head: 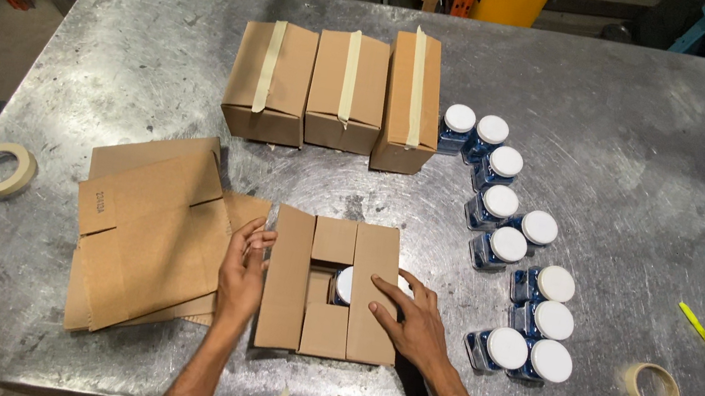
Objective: The person assembles cardboard boxes by hand, places a jar inside each box, and seals them using tape.
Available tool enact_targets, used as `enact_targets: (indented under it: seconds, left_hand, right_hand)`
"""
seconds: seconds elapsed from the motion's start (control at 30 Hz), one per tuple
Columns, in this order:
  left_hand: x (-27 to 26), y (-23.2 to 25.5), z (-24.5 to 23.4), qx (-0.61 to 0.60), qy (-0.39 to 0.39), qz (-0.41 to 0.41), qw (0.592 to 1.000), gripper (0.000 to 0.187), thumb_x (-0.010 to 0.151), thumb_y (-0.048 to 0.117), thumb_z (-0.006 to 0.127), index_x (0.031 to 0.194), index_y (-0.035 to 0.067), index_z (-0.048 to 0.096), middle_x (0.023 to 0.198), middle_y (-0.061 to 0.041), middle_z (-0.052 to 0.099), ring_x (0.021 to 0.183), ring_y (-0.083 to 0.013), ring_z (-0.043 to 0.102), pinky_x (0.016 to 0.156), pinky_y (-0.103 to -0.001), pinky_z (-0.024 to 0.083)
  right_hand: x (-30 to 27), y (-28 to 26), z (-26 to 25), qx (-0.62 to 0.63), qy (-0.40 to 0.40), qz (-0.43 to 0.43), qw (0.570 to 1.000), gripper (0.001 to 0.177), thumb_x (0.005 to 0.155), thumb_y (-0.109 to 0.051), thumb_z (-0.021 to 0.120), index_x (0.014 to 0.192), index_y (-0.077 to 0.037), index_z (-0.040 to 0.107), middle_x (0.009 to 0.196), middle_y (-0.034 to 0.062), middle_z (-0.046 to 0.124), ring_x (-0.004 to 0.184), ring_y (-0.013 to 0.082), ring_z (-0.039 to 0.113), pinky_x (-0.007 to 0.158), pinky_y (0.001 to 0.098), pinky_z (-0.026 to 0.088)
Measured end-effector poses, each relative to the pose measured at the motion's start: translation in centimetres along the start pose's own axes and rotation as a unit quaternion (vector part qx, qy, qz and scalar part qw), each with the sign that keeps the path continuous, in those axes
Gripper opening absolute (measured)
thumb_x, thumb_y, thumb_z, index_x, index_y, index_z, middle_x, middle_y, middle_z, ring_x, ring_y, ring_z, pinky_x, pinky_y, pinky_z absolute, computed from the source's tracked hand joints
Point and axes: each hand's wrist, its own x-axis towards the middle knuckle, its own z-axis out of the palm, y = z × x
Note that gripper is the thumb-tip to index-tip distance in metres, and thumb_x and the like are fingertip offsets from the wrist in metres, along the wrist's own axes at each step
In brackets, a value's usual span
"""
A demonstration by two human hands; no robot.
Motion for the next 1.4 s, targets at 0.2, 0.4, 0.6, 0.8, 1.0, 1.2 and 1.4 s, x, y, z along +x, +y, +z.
enact_targets:
  seconds: [0.2,0.4,0.6,0.8,1.0,1.2,1.4]
  left_hand:
    - [0.6,-5.3,0.7,-0.075,-0.082,-0.056,0.992,0.063,0.099,0.001,0.075,0.159,0.006,0.055,0.147,-0.021,0.060,0.114,-0.0279,0.073,0.090,-0.038,0.071]
    - [-1.2,-6.3,3.1,0.141,-0.153,-0.077,0.975,0.094,0.085,0.053,0.094,0.164,0.021,0.054,0.152,-0.014,0.056,0.126,-0.0302,0.067,0.098,-0.041,0.066]
    - [-2.6,-6.2,4.6,0.157,-0.117,-0.105,0.975,0.104,0.083,0.053,0.094,0.167,0.011,0.048,0.153,-0.024,0.058,0.131,-0.0449,0.068,0.108,-0.052,0.059]
    - [-2.6,-8.5,5.3,0.148,-0.086,-0.093,0.981,0.098,0.087,0.052,0.093,0.165,0.011,0.050,0.155,-0.022,0.058,0.134,-0.0467,0.067,0.111,-0.055,0.058]
    - [-6.4,-6.5,6.3,0.146,-0.056,-0.077,0.985,0.094,0.093,0.049,0.085,0.169,0.010,0.044,0.158,-0.026,0.054,0.146,-0.0518,0.055,0.122,-0.062,0.047]
    - [-8.6,-6.2,6.7,0.123,-0.056,-0.047,0.990,0.108,0.088,0.043,0.088,0.174,0.007,0.034,0.164,-0.035,0.046,0.154,-0.0576,0.043,0.129,-0.068,0.034]
    - [-8.1,-7.2,6.3,0.155,-0.086,-0.056,0.983,0.114,0.088,0.052,0.088,0.177,0.015,0.028,0.169,-0.029,0.042,0.157,-0.0523,0.041,0.131,-0.063,0.032]
  right_hand:
    - [0.3,-0.1,-0.3,0.002,-0.016,0.012,1.000,0.049,0.103,-0.061,0.066,0.151,-0.054,0.063,0.169,0.0013,0.046,0.154,0.0373,0.047,0.124,0.0583,0.045]
    - [0.3,0.5,0.4,0.056,0.013,0.038,0.998,0.063,0.097,-0.061,0.076,0.152,-0.039,0.056,0.160,0.0036,0.055,0.147,0.0366,0.056,0.119,0.0610,0.050]
    - [-1.4,-1.5,-0.3,0.134,0.015,0.099,0.986,0.069,0.096,-0.064,0.076,0.146,-0.027,0.045,0.157,0.0114,0.063,0.136,0.0386,0.069,0.108,0.0624,0.055]
    - [-1.5,-1.4,0.1,0.132,0.041,0.057,0.989,0.068,0.098,-0.055,0.078,0.148,-0.019,0.048,0.158,0.0202,0.060,0.130,0.0487,0.070,0.103,0.0671,0.055]
    - [-0.7,0.9,3.0,0.081,0.118,-0.035,0.989,0.031,0.101,-0.047,0.080,0.122,-0.027,0.069,0.133,0.0053,0.056,0.119,0.0405,0.070,0.099,0.0565,0.060]
    - [-1.8,1.2,5.5,0.101,0.200,-0.099,0.969,0.022,0.103,-0.032,0.078,0.122,-0.022,0.072,0.124,0.0121,0.052,0.114,0.0440,0.070,0.105,0.0508,0.058]
    - [-3.1,1.0,6.6,0.185,0.188,-0.042,0.964,0.034,0.102,-0.029,0.081,0.134,-0.022,0.074,0.141,0.0137,0.052,0.120,0.0418,0.067,0.105,0.0531,0.057]
